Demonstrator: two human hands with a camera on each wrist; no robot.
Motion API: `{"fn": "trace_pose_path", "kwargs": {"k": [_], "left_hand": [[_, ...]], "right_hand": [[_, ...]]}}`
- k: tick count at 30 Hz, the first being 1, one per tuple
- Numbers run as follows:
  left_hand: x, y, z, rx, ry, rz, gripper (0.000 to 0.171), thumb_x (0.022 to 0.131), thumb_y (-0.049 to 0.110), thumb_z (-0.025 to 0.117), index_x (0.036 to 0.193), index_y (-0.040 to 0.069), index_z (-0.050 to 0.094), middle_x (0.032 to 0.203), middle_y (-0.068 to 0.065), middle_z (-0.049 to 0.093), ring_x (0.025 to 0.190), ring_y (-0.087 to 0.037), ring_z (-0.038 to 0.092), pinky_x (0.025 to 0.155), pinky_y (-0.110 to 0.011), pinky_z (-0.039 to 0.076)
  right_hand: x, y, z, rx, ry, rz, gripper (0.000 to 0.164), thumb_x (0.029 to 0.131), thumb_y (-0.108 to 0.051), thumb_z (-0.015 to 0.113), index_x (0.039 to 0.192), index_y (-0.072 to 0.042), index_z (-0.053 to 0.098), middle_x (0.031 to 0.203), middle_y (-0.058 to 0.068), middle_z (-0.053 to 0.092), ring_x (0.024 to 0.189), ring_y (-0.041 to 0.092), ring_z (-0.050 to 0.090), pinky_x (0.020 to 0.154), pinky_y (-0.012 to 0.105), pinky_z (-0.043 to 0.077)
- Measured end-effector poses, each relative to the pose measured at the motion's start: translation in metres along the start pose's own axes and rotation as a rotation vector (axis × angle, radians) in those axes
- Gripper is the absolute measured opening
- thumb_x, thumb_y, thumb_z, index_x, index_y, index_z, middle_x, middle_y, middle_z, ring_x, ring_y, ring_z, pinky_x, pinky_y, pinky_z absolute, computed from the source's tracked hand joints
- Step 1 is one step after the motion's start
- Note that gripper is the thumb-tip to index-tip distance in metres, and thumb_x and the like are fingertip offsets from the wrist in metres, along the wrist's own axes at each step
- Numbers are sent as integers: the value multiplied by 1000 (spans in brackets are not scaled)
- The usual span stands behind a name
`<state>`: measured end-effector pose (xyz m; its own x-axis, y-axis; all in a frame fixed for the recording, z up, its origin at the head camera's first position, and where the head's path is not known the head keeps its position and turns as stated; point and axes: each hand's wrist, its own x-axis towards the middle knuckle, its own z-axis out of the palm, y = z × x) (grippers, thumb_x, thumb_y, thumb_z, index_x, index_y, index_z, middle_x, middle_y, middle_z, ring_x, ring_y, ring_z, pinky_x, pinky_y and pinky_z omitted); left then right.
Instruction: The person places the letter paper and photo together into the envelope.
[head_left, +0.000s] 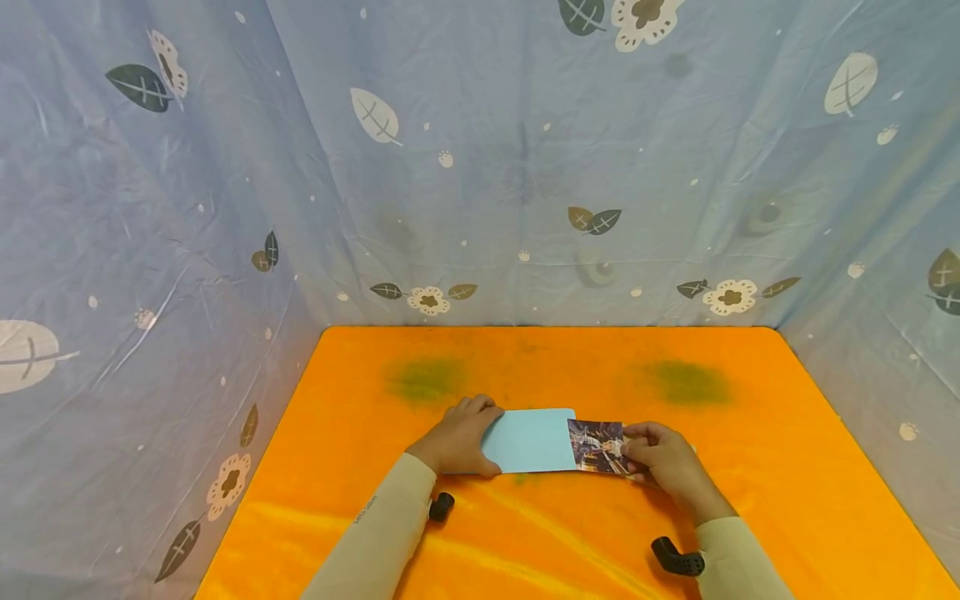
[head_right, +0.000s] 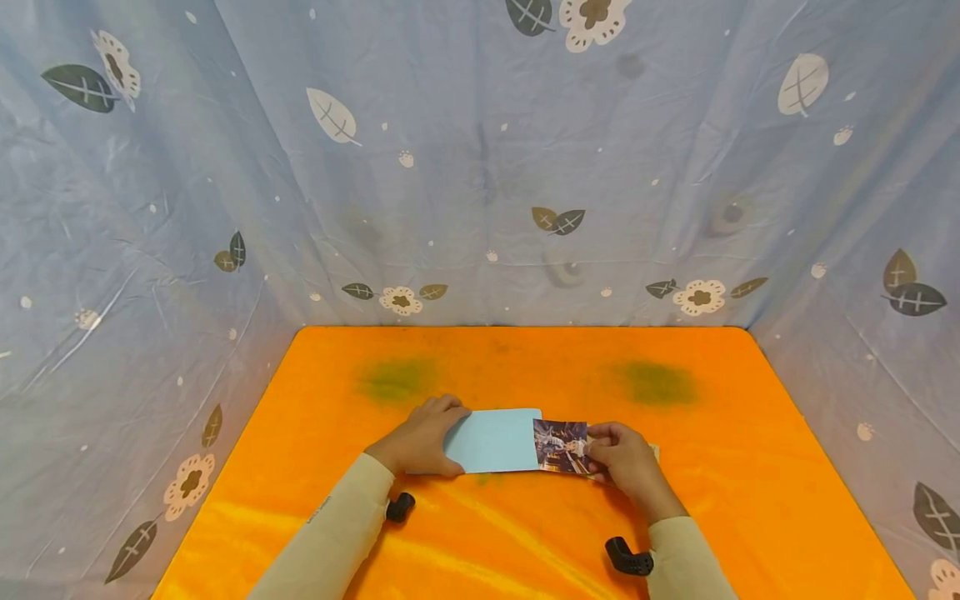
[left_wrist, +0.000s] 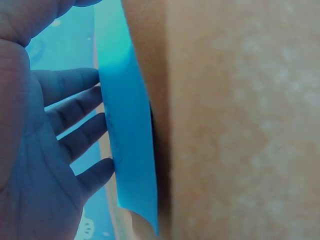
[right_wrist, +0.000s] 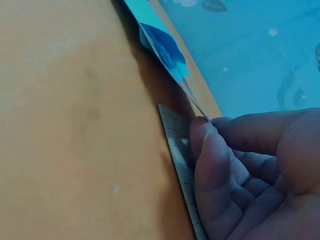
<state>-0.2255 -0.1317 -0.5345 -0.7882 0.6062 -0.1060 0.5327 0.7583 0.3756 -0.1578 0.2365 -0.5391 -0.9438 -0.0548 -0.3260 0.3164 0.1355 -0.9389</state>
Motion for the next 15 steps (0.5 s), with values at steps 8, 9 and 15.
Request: {"fn": "trace_pose_path", "kwargs": {"k": [8,9,15], "left_hand": [[-2,0,0,-4,-3,-3,97,80,50,93,160,13,54,155,-3,47,135,-25,44,110,-45,43],[-2,0,1,-6,-4,-5,97,80,50,93,160,13,54,155,-3,47,135,-25,44,110,-45,43],[-1,0,0,-12,5,-3,96,80,49,94,159,13,54,154,-2,47,134,-24,45,110,-45,43]], "right_hand": [[2,-2,4,-58,0,-34,41,110,0,61,146,15,49,100,15,63,76,27,60,64,35,60],[2,-1,4,-65,1,-36,41,110,0,61,146,15,49,100,15,63,76,27,60,64,35,60],[5,-2,6,-82,8,-23,41,110,-1,61,147,12,51,102,15,64,77,28,62,65,35,60]]}}
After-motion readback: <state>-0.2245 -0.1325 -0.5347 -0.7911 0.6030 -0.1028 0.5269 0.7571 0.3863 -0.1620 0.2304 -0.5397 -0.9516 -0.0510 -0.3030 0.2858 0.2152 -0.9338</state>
